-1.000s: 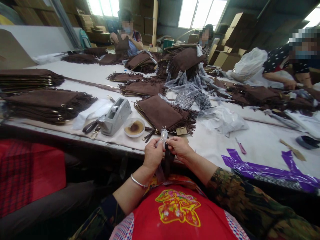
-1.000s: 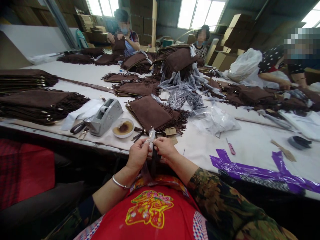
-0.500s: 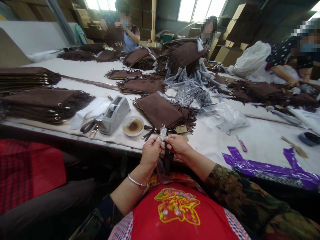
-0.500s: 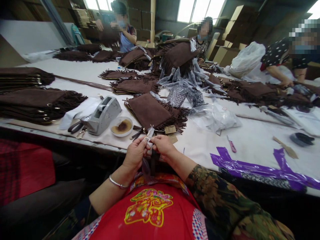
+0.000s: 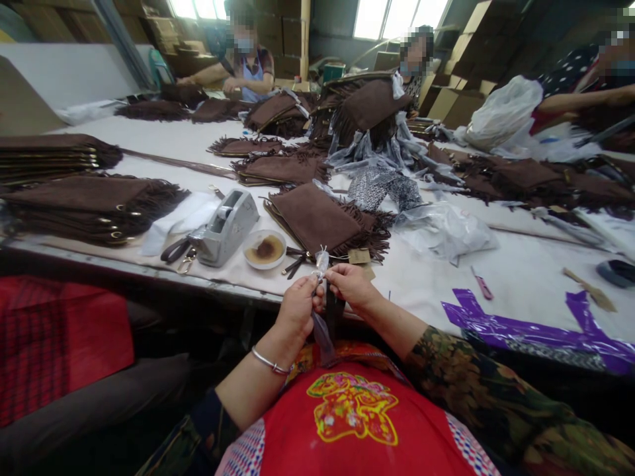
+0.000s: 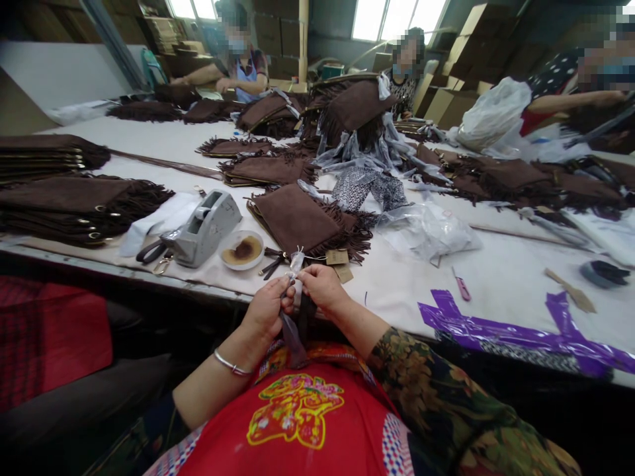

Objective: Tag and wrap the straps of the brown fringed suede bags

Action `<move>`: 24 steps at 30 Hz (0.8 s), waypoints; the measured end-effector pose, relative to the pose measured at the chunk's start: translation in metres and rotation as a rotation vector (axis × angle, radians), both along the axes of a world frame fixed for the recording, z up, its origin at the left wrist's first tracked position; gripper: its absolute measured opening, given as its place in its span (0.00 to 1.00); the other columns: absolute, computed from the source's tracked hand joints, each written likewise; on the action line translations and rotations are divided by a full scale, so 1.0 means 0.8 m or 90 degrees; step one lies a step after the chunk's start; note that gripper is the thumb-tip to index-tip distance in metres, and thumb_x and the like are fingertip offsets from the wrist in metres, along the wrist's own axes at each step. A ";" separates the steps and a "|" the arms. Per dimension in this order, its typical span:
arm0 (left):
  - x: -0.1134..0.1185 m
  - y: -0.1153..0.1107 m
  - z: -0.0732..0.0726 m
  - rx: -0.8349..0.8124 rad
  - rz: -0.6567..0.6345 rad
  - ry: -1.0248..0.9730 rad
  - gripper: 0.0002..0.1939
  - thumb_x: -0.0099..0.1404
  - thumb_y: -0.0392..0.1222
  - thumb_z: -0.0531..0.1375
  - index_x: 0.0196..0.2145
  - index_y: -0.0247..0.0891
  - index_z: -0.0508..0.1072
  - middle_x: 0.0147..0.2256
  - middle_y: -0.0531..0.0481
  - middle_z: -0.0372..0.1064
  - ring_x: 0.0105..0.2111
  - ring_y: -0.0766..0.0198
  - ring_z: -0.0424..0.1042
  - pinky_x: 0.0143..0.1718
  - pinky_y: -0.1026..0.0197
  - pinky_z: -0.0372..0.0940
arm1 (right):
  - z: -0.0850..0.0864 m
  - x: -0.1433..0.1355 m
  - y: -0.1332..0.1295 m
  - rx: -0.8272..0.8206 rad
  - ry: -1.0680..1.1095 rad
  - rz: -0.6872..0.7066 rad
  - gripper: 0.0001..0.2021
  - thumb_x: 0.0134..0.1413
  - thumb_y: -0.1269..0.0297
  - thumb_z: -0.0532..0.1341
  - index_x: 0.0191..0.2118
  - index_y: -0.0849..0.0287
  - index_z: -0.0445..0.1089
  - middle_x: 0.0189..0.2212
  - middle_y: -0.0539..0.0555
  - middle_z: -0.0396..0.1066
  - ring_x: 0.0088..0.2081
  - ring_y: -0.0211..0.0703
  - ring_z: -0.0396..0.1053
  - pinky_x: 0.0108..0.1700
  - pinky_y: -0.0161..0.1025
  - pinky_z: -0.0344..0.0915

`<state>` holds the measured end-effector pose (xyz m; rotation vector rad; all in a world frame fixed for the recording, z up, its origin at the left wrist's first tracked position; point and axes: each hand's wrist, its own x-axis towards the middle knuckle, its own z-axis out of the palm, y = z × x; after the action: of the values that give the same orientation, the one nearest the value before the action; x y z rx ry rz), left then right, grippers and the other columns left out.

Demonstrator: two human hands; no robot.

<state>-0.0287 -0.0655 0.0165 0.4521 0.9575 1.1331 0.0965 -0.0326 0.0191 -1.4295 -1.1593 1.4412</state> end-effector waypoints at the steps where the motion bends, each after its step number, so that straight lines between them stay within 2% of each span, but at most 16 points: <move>1: 0.001 0.000 -0.001 0.005 0.007 -0.004 0.17 0.55 0.49 0.66 0.29 0.36 0.64 0.21 0.58 0.60 0.16 0.78 0.53 0.16 0.72 0.49 | 0.001 0.000 0.000 0.003 -0.021 -0.001 0.14 0.45 0.54 0.64 0.26 0.60 0.66 0.14 0.44 0.61 0.16 0.31 0.53 0.20 0.31 0.48; 7: -0.001 0.000 -0.009 -0.029 -0.026 -0.138 0.13 0.58 0.43 0.65 0.31 0.36 0.64 0.22 0.59 0.59 0.15 0.79 0.52 0.16 0.74 0.49 | -0.003 -0.001 0.001 0.003 -0.120 0.004 0.11 0.48 0.56 0.61 0.25 0.60 0.67 0.14 0.44 0.61 0.17 0.32 0.54 0.21 0.32 0.49; 11: -0.004 -0.002 -0.008 -0.122 -0.044 -0.283 0.04 0.67 0.36 0.57 0.34 0.34 0.64 0.21 0.59 0.56 0.14 0.80 0.51 0.14 0.76 0.49 | -0.007 -0.004 0.001 0.040 -0.182 0.027 0.09 0.50 0.61 0.59 0.25 0.61 0.69 0.15 0.45 0.62 0.19 0.32 0.56 0.22 0.32 0.51; 14: -0.007 -0.002 -0.006 -0.205 -0.065 -0.395 0.07 0.72 0.36 0.51 0.35 0.33 0.65 0.21 0.60 0.55 0.13 0.80 0.53 0.14 0.77 0.50 | -0.006 -0.007 0.002 0.028 -0.168 0.046 0.08 0.50 0.65 0.58 0.24 0.61 0.69 0.17 0.47 0.64 0.20 0.32 0.58 0.22 0.31 0.52; 17: -0.010 -0.002 -0.008 -0.237 -0.080 -0.467 0.09 0.73 0.36 0.49 0.35 0.33 0.65 0.20 0.60 0.55 0.12 0.80 0.54 0.13 0.77 0.50 | -0.002 -0.008 0.004 -0.037 -0.134 0.049 0.08 0.50 0.67 0.59 0.23 0.61 0.68 0.15 0.46 0.63 0.17 0.30 0.56 0.20 0.30 0.50; 21: -0.011 0.000 -0.010 -0.248 -0.098 -0.461 0.08 0.72 0.37 0.50 0.35 0.34 0.65 0.20 0.60 0.55 0.12 0.79 0.54 0.12 0.77 0.50 | 0.005 -0.006 0.009 -0.114 -0.102 0.063 0.06 0.49 0.68 0.61 0.24 0.60 0.68 0.13 0.44 0.60 0.15 0.30 0.53 0.17 0.29 0.46; 24: -0.007 0.001 -0.004 -0.244 -0.087 -0.379 0.05 0.71 0.36 0.53 0.36 0.34 0.65 0.21 0.60 0.56 0.12 0.80 0.51 0.12 0.77 0.48 | 0.008 -0.006 0.012 -0.150 -0.093 0.071 0.04 0.48 0.69 0.62 0.25 0.60 0.69 0.14 0.44 0.61 0.15 0.29 0.54 0.16 0.28 0.45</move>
<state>-0.0346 -0.0646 0.0131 -0.1321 0.5838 0.8563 0.0921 -0.0227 0.0252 -1.6784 -1.2074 1.6163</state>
